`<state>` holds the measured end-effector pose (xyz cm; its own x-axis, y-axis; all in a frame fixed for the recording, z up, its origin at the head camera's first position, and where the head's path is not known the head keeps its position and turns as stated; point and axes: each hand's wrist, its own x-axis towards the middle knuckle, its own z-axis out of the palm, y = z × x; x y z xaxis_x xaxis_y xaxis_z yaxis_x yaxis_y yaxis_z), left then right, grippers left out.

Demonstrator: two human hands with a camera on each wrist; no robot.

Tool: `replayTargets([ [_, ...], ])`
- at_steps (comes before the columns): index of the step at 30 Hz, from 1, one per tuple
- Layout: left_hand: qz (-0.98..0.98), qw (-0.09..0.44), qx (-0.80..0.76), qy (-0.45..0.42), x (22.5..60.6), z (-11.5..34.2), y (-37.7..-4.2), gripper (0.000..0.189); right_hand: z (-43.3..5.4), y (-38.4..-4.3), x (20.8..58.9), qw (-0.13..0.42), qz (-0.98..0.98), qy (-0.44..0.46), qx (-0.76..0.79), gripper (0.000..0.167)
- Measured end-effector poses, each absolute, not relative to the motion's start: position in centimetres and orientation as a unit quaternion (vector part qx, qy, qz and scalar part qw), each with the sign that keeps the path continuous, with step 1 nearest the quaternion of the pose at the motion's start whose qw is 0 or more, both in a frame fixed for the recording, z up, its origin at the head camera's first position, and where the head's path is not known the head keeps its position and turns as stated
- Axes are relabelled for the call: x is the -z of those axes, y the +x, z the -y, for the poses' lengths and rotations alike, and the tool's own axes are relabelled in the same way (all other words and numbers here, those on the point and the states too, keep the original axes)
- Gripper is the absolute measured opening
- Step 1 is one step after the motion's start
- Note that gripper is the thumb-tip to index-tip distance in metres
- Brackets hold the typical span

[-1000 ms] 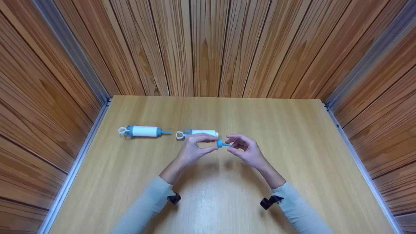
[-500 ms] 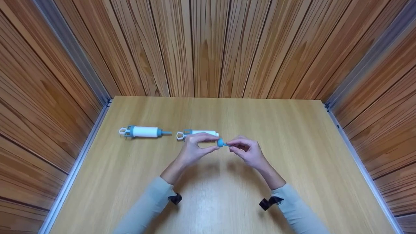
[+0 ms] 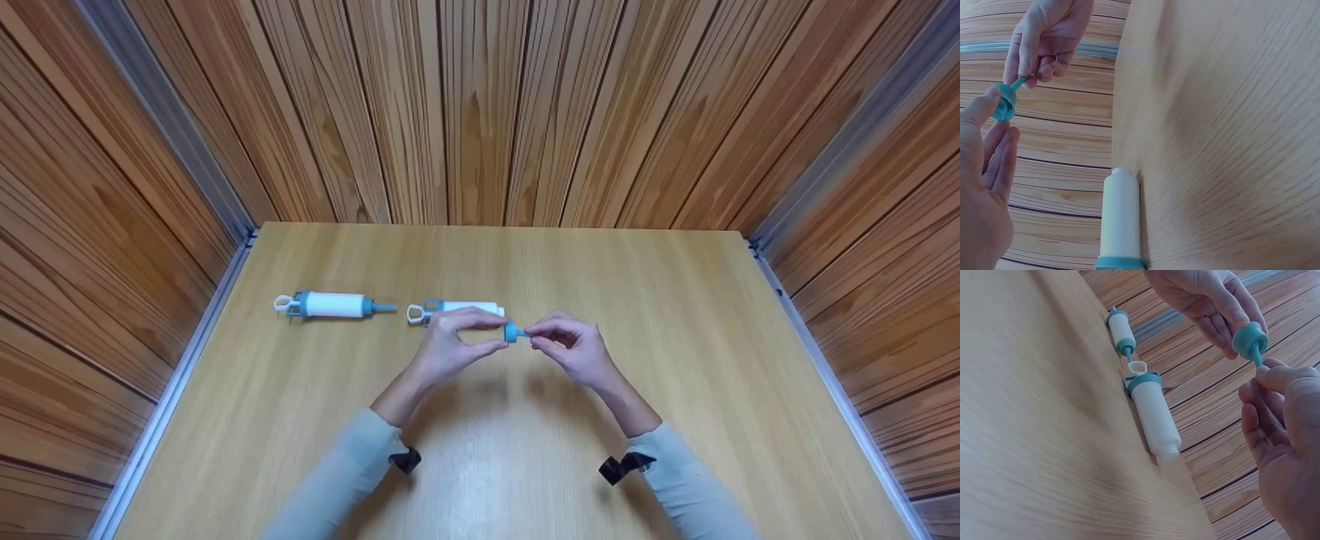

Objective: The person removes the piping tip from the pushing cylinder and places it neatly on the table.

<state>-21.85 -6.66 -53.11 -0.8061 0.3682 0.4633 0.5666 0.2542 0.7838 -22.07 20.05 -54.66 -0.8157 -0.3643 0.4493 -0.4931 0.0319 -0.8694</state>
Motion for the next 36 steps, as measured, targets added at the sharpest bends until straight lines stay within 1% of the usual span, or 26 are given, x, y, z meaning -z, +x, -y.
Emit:
replayTargets([
  [4,0.787,0.077,0.538,-0.291,53.07,6.62,-21.73,0.033,-19.99,-22.04,54.62,0.047,0.717,0.307,-0.625,0.017],
  [15,0.792,0.068,0.535,-0.285,53.07,6.46,-21.67,0.034,-19.61,-21.86,54.08,0.039,0.72,0.313,-0.618,0.017],
  [23,0.791,0.089,0.526,-0.299,52.96,6.38,-21.73,0.032,-19.53,-21.99,54.34,0.037,0.705,0.31,-0.637,0.018],
  [32,0.793,0.086,0.529,-0.29,52.62,6.52,-21.71,0.032,-19.73,-22.35,54.37,0.049,0.713,0.314,-0.625,0.032],
  [36,0.788,0.091,0.532,-0.296,52.49,6.37,-21.77,0.032,-19.68,-22.34,54.28,0.045,0.715,0.315,-0.623,0.035],
])
